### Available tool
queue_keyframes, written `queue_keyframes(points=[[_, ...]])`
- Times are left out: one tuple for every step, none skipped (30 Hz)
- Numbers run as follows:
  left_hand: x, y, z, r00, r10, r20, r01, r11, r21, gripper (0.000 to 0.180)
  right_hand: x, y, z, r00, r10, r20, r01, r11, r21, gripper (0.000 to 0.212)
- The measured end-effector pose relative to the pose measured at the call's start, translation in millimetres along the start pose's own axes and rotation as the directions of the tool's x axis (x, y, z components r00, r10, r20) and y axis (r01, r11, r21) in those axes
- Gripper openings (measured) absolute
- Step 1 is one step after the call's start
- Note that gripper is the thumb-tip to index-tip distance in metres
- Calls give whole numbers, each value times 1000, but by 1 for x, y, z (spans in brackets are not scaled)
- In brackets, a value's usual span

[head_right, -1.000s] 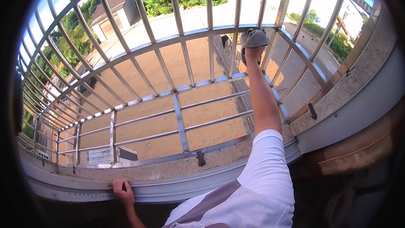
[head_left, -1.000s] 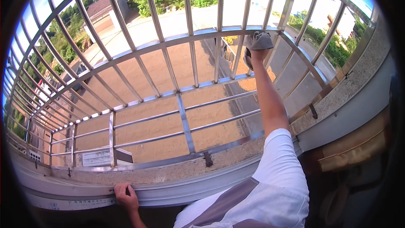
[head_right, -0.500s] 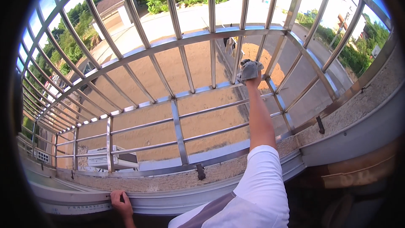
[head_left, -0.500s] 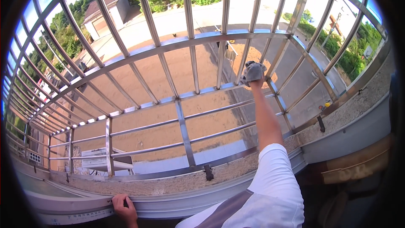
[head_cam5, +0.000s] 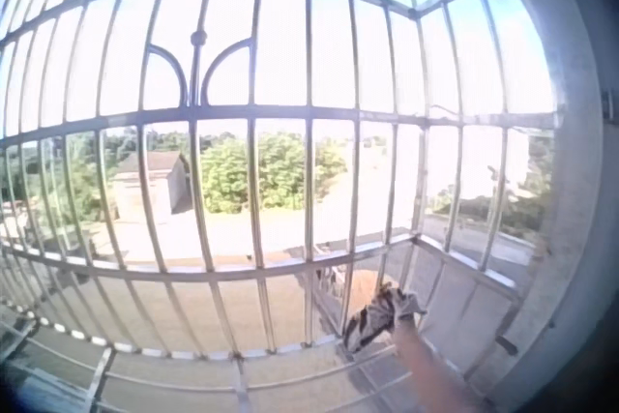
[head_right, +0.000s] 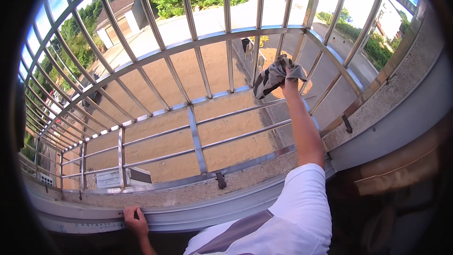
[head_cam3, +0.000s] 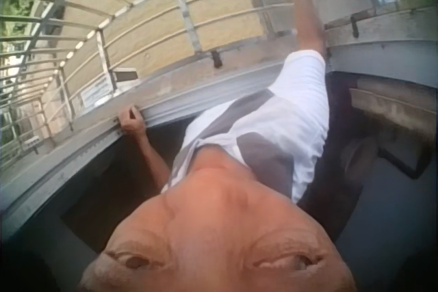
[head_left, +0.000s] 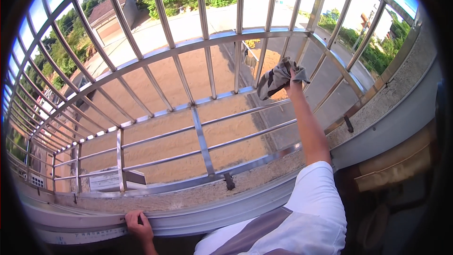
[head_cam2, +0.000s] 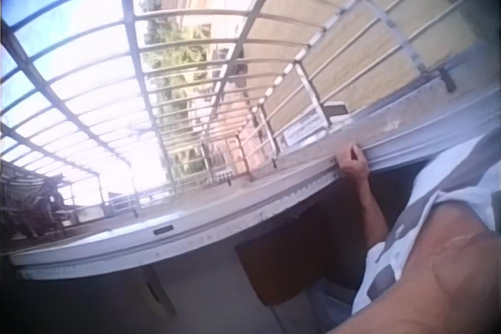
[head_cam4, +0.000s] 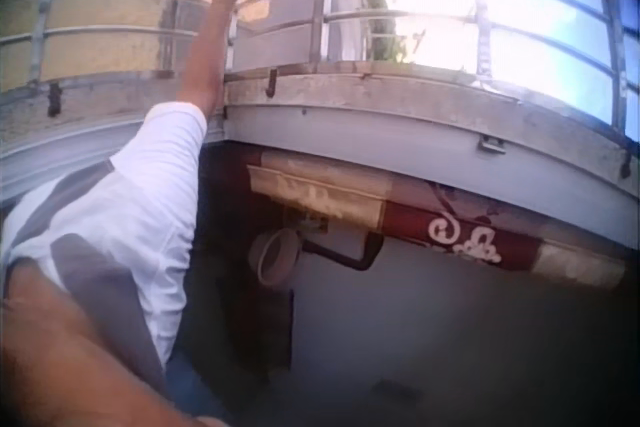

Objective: The person wipes the metal frame and the security bars of a window using a grey cloth, cleaning the various surfaces and reaching through the bars to wipe the outer edges.

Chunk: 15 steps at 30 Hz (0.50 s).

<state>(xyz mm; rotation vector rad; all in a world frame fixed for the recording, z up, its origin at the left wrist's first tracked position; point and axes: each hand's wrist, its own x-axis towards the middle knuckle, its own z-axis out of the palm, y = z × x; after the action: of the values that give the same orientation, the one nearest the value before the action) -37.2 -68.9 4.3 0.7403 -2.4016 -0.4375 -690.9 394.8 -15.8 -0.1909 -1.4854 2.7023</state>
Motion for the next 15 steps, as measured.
queue_keyframes(points=[[-1, -1, 0, 1000, 4, 8, -4, 1000, 0, 2, -9, -7, 5, 995, -96, 17, 95, 992, 82, 40], [-4, -5, -6, 1000, -2, -6, 2, 999, 32, 2, -22, -7, 23, 983, -181, 35, 172, 970, 172, 40], [-6, -8, -8, 1000, 2, -11, -1, 999, 50, 2, -24, -14, 33, 984, -166, -64, 176, 961, 212, 42], [-7, -11, -10, 1000, 8, -2, -8, 999, 53, 2, -23, -16, 44, 947, -307, -99, 321, 925, 203, 47], [-6, -14, -8, 1000, 14, 8, -14, 999, 50, 2, -7, -29, 32, 901, -420, -112, 428, 901, 66, 49], [-2, -13, 0, 999, 24, 25, -24, 999, 35, 3, 15, -44, 14, 838, -534, -112, 528, 845, -83, 51], [3, -9, 13, 998, 44, 43, -44, 999, 0, 3, 40, -63, 5, 680, -728, -82, 669, 663, -336, 49], [5, -6, 21, 997, 46, 56, -45, 999, -17, 3, 56, -71, 5, 507, -862, 11, 724, 419, -548, 48], [-6, -11, -10, 1000, -13, 28, 10, 995, 101, 3, 43, -30, 64, 724, -688, -46, 524, 592, -613, 47], [-7, -10, -16, 1000, -14, 24, 11, 993, 115, 3, 55, -35, 72, 670, -742, 32, 499, 419, -758, 41], [-4, -7, -11, 999, 3, 33, -6, 996, 94, 3, 76, -49, 71, 550, -835, 11, 437, 276, -856, 40], [-1, -5, -2, 999, 19, 39, -21, 998, 62, 3, 93, -63, 65, 409, -912, 24, 343, 130, -930, 40], [-1, -4, 0, 999, 16, 39, -19, 998, 61, 3, 101, -58, 60, 409, -912, 26, 344, 128, -930, 40], [-1, -4, 0, 999, 18, 40, -21, 998, 62, 3, 110, -50, 50, 498, -857, -135, 524, 421, -741, 41], [0, -4, 2, 999, 22, 42, -24, 998, 57, 3, 117, -49, 37, 608, -754, -248, 622, 647, -441, 41]])
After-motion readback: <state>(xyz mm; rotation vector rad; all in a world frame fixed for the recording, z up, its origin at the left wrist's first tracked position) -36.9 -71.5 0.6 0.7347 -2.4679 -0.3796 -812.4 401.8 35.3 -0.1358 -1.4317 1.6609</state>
